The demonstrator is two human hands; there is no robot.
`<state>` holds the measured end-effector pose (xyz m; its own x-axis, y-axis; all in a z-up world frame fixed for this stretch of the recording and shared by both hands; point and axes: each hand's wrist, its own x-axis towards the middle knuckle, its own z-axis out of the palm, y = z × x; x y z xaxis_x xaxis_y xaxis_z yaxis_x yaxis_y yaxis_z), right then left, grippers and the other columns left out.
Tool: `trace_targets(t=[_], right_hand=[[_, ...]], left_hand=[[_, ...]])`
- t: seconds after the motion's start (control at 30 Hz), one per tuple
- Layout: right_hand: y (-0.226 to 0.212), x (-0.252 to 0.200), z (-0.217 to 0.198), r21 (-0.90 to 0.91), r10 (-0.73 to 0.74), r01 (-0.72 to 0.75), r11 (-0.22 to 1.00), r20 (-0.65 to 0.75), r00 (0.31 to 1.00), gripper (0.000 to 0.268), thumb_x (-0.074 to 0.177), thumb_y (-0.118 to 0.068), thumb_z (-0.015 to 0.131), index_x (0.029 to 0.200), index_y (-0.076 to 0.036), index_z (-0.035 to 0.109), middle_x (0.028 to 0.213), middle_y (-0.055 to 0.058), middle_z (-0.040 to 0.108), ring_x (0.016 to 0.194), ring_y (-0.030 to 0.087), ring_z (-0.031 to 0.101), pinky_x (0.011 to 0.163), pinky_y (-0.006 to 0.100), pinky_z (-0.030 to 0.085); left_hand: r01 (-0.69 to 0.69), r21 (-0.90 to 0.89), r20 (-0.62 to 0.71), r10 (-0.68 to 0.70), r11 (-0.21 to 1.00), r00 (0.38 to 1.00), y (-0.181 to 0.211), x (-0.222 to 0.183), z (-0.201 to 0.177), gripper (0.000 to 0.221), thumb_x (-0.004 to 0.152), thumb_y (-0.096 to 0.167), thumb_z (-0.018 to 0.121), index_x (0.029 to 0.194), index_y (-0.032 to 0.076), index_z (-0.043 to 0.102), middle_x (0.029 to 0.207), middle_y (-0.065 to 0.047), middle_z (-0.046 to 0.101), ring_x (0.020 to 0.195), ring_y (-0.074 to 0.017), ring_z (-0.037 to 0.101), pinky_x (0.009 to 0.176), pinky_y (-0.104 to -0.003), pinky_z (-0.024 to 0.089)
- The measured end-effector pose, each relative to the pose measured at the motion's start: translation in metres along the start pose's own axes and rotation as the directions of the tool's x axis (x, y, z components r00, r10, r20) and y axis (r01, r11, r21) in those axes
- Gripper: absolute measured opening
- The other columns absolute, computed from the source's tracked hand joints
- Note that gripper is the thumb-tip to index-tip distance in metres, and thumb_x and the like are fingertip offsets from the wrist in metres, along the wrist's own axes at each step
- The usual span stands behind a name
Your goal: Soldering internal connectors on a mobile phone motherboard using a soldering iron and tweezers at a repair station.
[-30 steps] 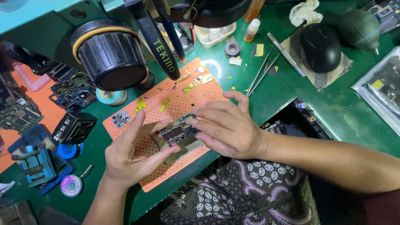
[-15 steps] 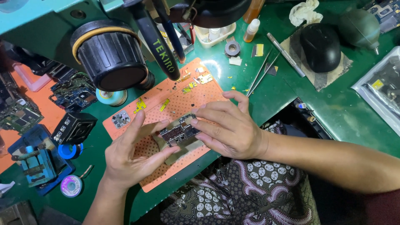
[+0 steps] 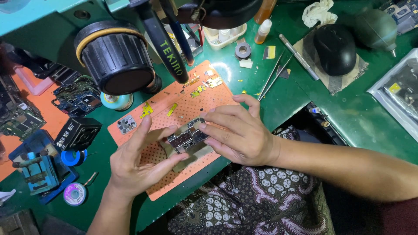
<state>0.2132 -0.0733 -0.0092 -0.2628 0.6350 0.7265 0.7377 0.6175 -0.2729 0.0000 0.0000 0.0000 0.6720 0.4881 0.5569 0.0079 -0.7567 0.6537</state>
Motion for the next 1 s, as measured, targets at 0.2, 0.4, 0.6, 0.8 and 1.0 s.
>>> trace_targets(t=[0.2,0.4,0.6,0.8,1.0], right_hand=[[-0.0003,0.0003,-0.0002,-0.004,0.000,0.000,1.000,0.000,1.000,0.022,0.081,-0.011,0.064,0.101,-0.005,0.058,0.099,0.010,0.061,0.086,0.023,0.059,0.090,0.042,0.023],[-0.0002,0.0004,0.0002,-0.002,-0.002,0.002,1.000,-0.002,1.000,0.022,0.081,-0.012,0.064,0.100,-0.005,0.058,0.098,0.010,0.061,0.086,0.024,0.059,0.089,0.042,0.023],[-0.0001,-0.0001,0.0006,0.001,0.001,-0.001,1.000,-0.006,1.000,0.022,0.081,-0.013,0.063,0.101,-0.005,0.059,0.098,0.010,0.061,0.086,0.024,0.059,0.089,0.042,0.024],[-0.0007,0.0015,-0.0001,0.018,-0.001,0.001,1.000,-0.016,1.000,0.022,0.082,-0.016,0.059,0.100,-0.004,0.059,0.097,0.011,0.062,0.085,0.024,0.059,0.090,0.042,0.023],[-0.0010,0.0015,0.0003,0.022,0.000,0.001,1.000,-0.019,1.000,0.022,0.082,-0.016,0.059,0.100,-0.004,0.059,0.096,0.011,0.062,0.085,0.024,0.059,0.090,0.042,0.023]], left_hand=[[-0.014,0.033,0.000,0.014,0.999,1.000,0.0004,0.0012,-0.0002,0.082,0.069,0.007,0.078,0.130,0.000,0.023,0.104,-0.020,0.060,0.076,-0.0134,0.065,0.068,-0.019,0.058],[0.006,0.012,0.004,-0.006,1.000,1.000,0.0003,-0.0002,-0.0006,0.083,0.068,0.008,0.078,0.130,0.001,0.023,0.105,-0.019,0.060,0.072,-0.0117,0.065,0.068,-0.019,0.057],[-0.010,0.029,0.000,0.010,1.000,1.000,0.0002,-0.0001,-0.0003,0.085,0.066,0.009,0.080,0.129,-0.001,0.023,0.103,-0.021,0.060,0.095,-0.0221,0.064,0.074,-0.023,0.058],[0.001,0.046,-0.006,-0.001,0.999,1.000,-0.0008,-0.0020,-0.0004,0.091,0.061,0.019,0.082,0.128,-0.002,0.025,0.102,-0.020,0.061,0.095,-0.0236,0.064,0.087,-0.029,0.053],[0.005,0.044,-0.004,-0.005,0.999,1.000,-0.0006,-0.0023,-0.0008,0.091,0.061,0.018,0.082,0.128,-0.002,0.025,0.102,-0.020,0.061,0.095,-0.0241,0.065,0.086,-0.028,0.053]])
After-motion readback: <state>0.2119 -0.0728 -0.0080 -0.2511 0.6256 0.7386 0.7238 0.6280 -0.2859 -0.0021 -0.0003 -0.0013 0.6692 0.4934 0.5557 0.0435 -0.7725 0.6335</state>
